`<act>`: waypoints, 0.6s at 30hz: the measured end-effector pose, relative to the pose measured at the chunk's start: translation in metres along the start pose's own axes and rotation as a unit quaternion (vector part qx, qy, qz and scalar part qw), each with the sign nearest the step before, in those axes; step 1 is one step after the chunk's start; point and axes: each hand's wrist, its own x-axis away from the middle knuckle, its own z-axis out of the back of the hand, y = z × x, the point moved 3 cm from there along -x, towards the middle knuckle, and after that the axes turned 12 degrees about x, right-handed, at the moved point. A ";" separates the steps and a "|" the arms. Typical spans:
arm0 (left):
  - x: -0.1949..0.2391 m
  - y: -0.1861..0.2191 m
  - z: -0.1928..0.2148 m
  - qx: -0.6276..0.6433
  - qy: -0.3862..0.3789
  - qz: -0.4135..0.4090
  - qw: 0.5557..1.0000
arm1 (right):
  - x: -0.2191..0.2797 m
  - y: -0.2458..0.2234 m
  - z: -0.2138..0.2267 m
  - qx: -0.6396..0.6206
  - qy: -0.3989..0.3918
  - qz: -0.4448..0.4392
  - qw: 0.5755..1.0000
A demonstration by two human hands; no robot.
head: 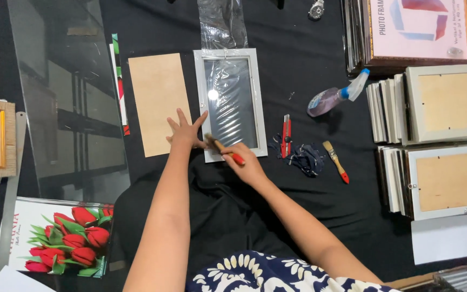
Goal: The person removes the backboard and protective film from a photo frame, then uses a brush to wipe the glass surface. They handle the frame, backboard, and brush while working at a table with other frames and supplies nearby.
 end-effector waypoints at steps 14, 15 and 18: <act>0.025 0.002 0.002 0.009 0.023 -0.012 1.000 | 0.027 0.047 0.019 0.025 0.000 -0.075 0.997; 0.035 0.006 0.004 0.023 0.029 -0.012 0.999 | 0.025 0.048 0.039 0.128 0.047 -0.086 0.987; 0.035 0.003 0.002 0.036 0.039 -0.021 0.998 | 0.019 0.039 0.061 0.207 0.094 -0.086 0.970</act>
